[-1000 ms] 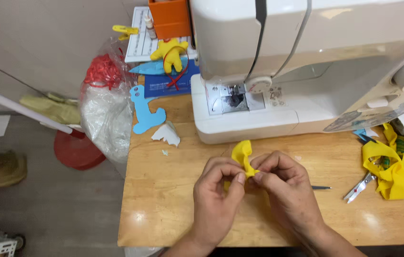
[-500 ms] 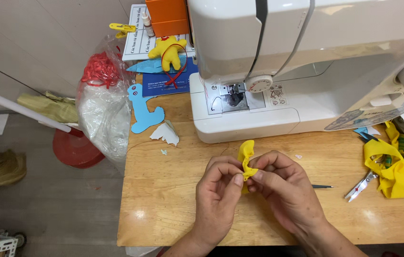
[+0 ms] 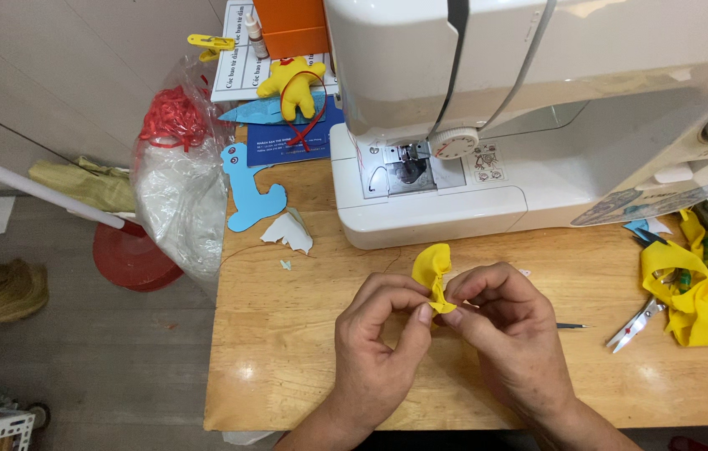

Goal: The person holds a small yellow fabric piece and uses a black tool to open the opening. They then take white stuffing material and push it into the yellow fabric piece by hand, repeating the process to fill the item.

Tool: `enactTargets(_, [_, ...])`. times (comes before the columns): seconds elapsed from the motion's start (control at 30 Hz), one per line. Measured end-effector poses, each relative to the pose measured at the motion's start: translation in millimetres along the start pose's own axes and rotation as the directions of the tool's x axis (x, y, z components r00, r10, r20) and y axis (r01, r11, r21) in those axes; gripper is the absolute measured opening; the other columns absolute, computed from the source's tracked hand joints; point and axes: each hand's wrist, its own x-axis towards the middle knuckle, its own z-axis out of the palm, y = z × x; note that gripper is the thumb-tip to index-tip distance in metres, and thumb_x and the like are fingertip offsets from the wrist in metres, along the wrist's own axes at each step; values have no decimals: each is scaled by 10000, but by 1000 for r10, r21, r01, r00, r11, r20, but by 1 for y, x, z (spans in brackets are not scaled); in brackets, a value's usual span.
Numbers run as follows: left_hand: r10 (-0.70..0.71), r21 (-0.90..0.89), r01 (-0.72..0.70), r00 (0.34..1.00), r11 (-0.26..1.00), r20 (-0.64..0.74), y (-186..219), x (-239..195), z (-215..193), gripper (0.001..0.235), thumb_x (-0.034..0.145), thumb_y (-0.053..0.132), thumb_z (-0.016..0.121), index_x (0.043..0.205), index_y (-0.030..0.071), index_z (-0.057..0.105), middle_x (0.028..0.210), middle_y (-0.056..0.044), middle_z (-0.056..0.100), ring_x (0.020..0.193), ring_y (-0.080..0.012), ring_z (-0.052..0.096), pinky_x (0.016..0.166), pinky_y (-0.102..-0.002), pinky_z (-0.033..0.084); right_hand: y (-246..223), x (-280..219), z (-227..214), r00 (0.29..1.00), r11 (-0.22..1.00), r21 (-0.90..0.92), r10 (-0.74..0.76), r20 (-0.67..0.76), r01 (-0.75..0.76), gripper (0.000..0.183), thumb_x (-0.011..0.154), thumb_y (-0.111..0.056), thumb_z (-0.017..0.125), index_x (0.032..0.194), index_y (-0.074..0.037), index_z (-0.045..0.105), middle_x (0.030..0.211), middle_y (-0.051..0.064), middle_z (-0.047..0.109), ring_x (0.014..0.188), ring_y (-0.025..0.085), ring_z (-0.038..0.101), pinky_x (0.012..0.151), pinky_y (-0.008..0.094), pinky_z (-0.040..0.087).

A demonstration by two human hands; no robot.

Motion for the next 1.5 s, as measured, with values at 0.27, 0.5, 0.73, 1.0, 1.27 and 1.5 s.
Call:
enactTargets(0.27, [-326,-449,335,940,829,99,-9,-4,3,60,939,62,648,893,44,682,984,-84,656,959,-180,638,866,-306,540,1,10,-5,972,880,417,187,142,-230,196,802,103,686,950,-11,628,929,141,656,851,221,608,811,342,480])
enactTargets(0.5, [-436,-670,403,890,623,130,-25,-11,10,56,901,8,668,875,25,714,1023,-91,633,906,-206,620,816,-349,540,-6,12,2,957,839,463,233,171,-287,112,816,86,637,847,-19,616,895,143,576,814,264,551,779,370,430])
enactTargets(0.73, [-299,-253,302,953,919,51,-11,-7,3,25,904,60,694,884,71,702,1034,-73,636,934,-141,660,772,-245,571,-6,5,0,977,978,7,209,40,-209,147,834,34,720,979,14,706,925,105,716,828,166,649,794,296,544])
enactTargets(1.0, [-144,4,144,989,990,15,-7,-5,0,47,862,82,693,867,129,695,1027,-56,664,948,-172,707,843,-307,582,0,9,3,963,944,192,268,27,-268,62,900,-4,687,938,45,688,856,141,695,748,198,617,710,316,496])
enactTargets(1.27, [-3,114,-5,997,994,73,12,4,-32,67,917,126,647,963,82,670,1052,-98,669,1015,-231,673,906,-347,548,6,7,2,974,973,52,225,-28,-223,111,874,46,703,971,26,651,901,151,712,764,215,682,694,337,600])
enactTargets(1.5, [78,296,73,881,952,-467,-1,31,-150,70,1022,37,601,1069,12,646,1050,-104,671,965,-168,656,887,-267,538,21,10,-4,961,925,261,268,64,-275,162,827,89,711,984,68,675,939,207,725,768,252,654,704,363,546])
